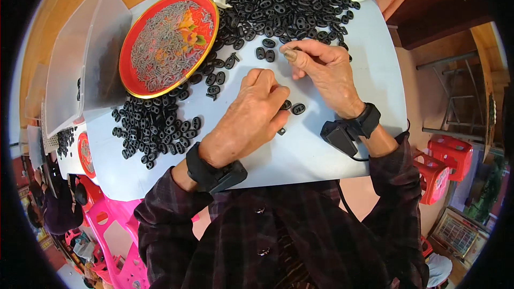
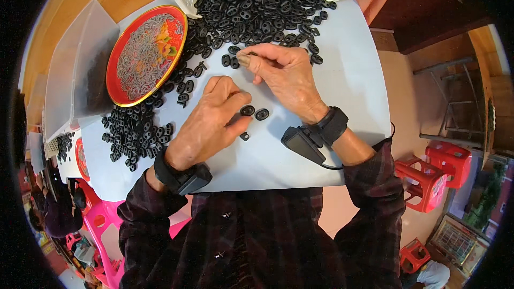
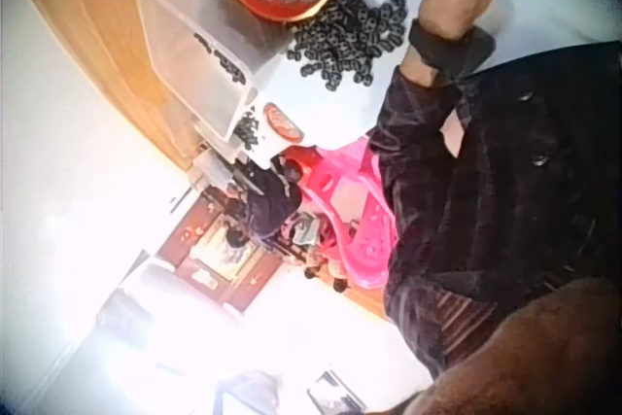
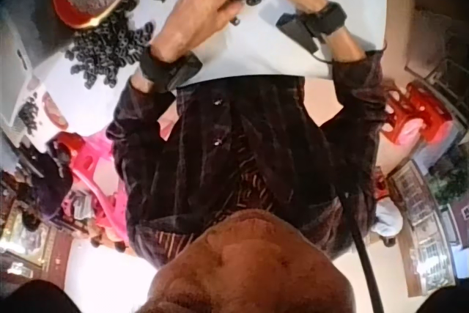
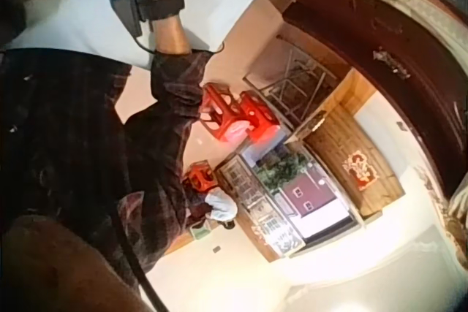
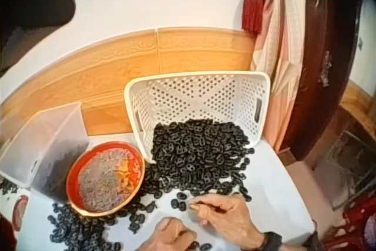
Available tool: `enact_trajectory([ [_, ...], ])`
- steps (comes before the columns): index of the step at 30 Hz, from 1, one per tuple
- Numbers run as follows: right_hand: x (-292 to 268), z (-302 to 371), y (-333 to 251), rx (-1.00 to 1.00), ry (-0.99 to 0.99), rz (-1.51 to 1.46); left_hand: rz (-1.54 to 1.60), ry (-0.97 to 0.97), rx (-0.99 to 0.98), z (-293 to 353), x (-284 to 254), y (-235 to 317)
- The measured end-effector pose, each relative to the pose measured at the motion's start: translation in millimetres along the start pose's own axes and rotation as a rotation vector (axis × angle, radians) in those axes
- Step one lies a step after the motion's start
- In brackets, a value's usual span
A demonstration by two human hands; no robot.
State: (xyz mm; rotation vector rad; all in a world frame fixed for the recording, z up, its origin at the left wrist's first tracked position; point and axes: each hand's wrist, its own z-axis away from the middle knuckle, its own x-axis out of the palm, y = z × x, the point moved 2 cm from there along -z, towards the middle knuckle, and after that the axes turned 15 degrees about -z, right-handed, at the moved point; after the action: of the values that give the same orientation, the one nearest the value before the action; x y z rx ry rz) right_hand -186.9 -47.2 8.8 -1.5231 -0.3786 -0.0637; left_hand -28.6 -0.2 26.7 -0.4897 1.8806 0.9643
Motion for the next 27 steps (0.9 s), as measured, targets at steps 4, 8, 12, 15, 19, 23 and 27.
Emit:
enact_trajectory([
  [4, 2, -2, -2, -0.015, -0.043, -0.014, -0.022, -0.041, 0.011, -2, 4, 0],
  [8, 1, -2, -2, -0.024, -0.063, -0.011, 0.013, 0.042, -0.001, -4, 7, -8],
  [12, -1, -2, -1, -0.013, -0.037, -0.023, 0.523, 0.087, -0.367, 0, 7, -30],
  [15, 1, 0, -1, 0.055, -0.023, -0.093, 0.854, 0.051, -0.536, 1, 5, -36],
  [19, 5, 2, -1, 0.132, -0.104, -0.178, 1.139, 0.041, -0.536, 4, 13, -41],
  [23, 7, 3, -1, 0.207, -0.156, -0.297, 1.176, 0.049, -0.551, 1, 13, -38],
  [27, 7, 1, 1, 0.223, -0.181, -0.367, 1.172, 0.05, -0.52, 2, 13, -38],
])
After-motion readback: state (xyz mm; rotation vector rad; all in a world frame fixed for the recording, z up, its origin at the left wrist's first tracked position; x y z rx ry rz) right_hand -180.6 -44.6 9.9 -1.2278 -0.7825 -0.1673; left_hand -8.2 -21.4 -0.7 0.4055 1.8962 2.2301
